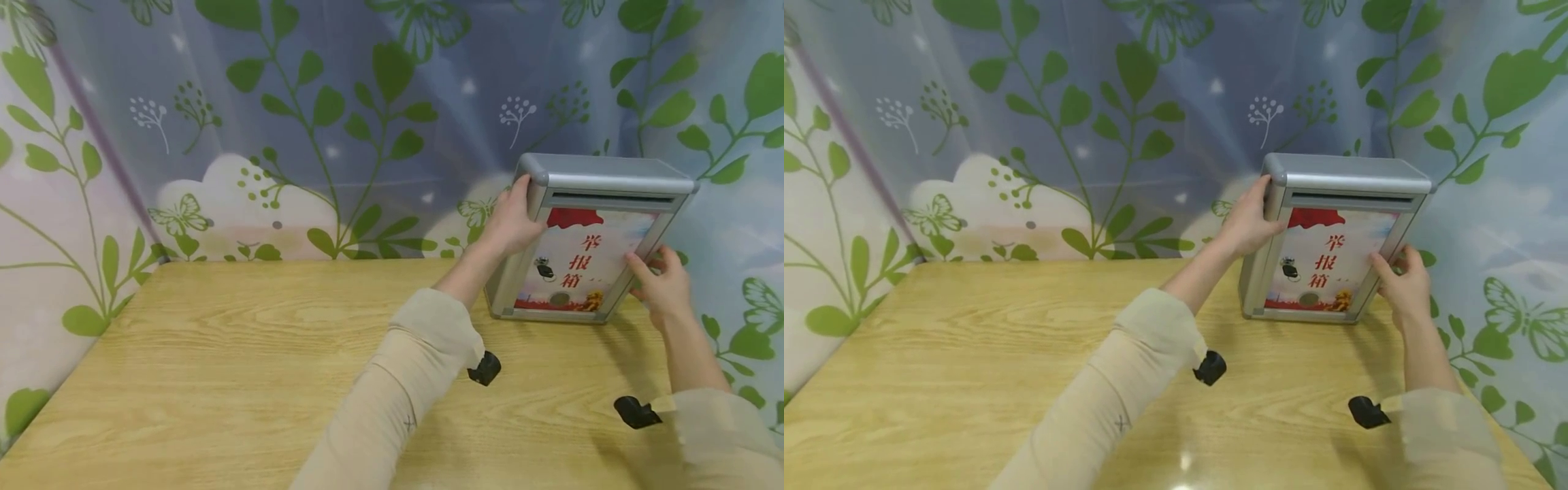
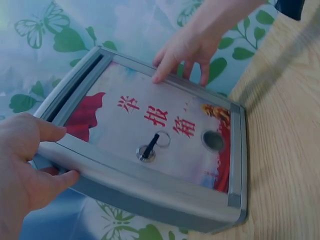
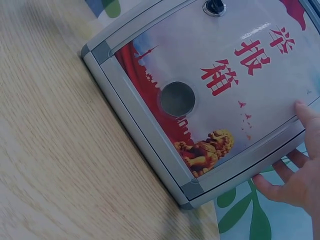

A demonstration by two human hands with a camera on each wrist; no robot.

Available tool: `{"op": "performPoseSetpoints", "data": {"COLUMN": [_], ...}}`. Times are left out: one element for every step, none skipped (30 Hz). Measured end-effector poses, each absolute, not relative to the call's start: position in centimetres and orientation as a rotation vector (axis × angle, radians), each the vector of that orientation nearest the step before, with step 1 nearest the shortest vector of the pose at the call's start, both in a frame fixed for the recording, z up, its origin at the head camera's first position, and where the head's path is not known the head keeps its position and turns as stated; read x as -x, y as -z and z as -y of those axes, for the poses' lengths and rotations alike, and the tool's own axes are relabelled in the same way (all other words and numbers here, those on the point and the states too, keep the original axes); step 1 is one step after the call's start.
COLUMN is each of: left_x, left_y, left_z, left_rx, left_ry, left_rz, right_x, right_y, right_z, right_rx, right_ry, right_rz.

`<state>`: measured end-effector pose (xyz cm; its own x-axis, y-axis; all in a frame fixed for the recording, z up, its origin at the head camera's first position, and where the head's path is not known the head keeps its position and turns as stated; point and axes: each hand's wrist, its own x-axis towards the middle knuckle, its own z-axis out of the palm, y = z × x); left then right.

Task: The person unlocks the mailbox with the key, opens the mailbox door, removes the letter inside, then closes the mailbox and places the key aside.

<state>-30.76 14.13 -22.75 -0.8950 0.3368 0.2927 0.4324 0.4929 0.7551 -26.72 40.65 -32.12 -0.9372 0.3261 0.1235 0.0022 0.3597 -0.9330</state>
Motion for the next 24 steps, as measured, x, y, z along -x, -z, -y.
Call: {"op": "performPoseSetpoints", "data": {"left_x": [30.73, 30.72, 30.76, 30.82, 30.88, 30.98, 31.07, 31.2, 31.34, 31.42, 31.5, 31.58, 31.62, 31.64, 31.63, 31.59, 31.55, 31.5, 31.41, 31.33, 31.26, 31.19, 31.14, 31.08], "left_y": [22.77, 22.82, 22.89, 22.96, 23.03, 23.11, 23.19, 23.27, 23.34, 23.38, 23.4, 23.41, 23.41, 23.42, 23.42, 23.42, 23.43, 23.44, 23.46, 23.48, 23.5, 23.51, 23.52, 23.52], "left_z": [-14.16, -14.2, -14.23, -14.26, -14.24, -14.23, -14.2, -14.18, -14.17, -14.17, -14.18, -14.21, -14.25, -14.31, -14.4, -14.47, -14.56, -14.64, -14.7, -14.76, -14.79, -14.82, -14.83, -14.81], "left_rx": [0.673, 0.668, 0.668, 0.672, 0.676, 0.681, 0.681, 0.684, 0.683, 0.671, 0.656, 0.645, 0.632, 0.624, 0.615, 0.609, 0.603, 0.599, 0.592, 0.588, 0.586, 0.584, 0.586, 0.588], "left_ry": [1.386, 1.405, 1.418, 1.427, 1.429, 1.428, 1.42, 1.399, 1.372, 1.349, 1.323, 1.299, 1.276, 1.253, 1.241, 1.228, 1.216, 1.202, 1.193, 1.183, 1.179, 1.178, 1.175, 1.176], "left_rz": [2.62, 2.615, 2.606, 2.594, 2.58, 2.566, 2.553, 2.54, 2.529, 2.526, 2.523, 2.523, 2.526, 2.529, 2.533, 2.539, 2.545, 2.551, 2.558, 2.563, 2.568, 2.569, 2.568, 2.566], "right_x": [26.7, 26.66, 26.65, 26.65, 26.65, 26.68, 26.73, 26.78, 26.86, 26.9, 26.97, 27.03, 27.06, 27.09, 27.1, 27.08, 27.05, 27.02, 26.97, 26.92, 26.88, 26.85, 26.82, 26.79], "right_y": [32.14, 32.15, 32.17, 32.15, 32.1, 32.05, 31.99, 31.9, 31.82, 31.73, 31.66, 31.6, 31.54, 31.5, 31.48, 31.46, 31.46, 31.49, 31.51, 31.52, 31.57, 31.62, 31.68, 31.75], "right_z": [-40.65, -40.64, -40.65, -40.61, -40.56, -40.53, -40.49, -40.41, -40.34, -40.25, -40.17, -40.1, -40.04, -39.99, -39.97, -39.95, -39.96, -39.97, -39.96, -39.97, -39.98, -39.99, -39.99, -39.97], "right_rx": [0.292, 0.292, 0.291, 0.286, 0.281, 0.275, 0.268, 0.263, 0.26, 0.255, 0.255, 0.255, 0.253, 0.253, 0.254, 0.256, 0.258, 0.258, 0.258, 0.259, 0.26, 0.263, 0.261, 0.256], "right_ry": [-1.608, -1.612, -1.62, -1.631, -1.658, -1.664, -1.666, -1.668, -1.665, -1.658, -1.643, -1.612, -1.608, -1.61, -1.615, -1.617, -1.622, -1.629, -1.639, -1.634, -1.631, -1.608, -1.598, -1.593], "right_rz": [2.332, 2.326, 2.317, 2.306, 2.284, 2.28, 2.28, 2.282, 2.29, 2.301, 2.315, 2.34, 2.345, 2.342, 2.339, 2.335, 2.329, 2.323, 2.315, 2.315, 2.314, 2.325, 2.328, 2.327]}}
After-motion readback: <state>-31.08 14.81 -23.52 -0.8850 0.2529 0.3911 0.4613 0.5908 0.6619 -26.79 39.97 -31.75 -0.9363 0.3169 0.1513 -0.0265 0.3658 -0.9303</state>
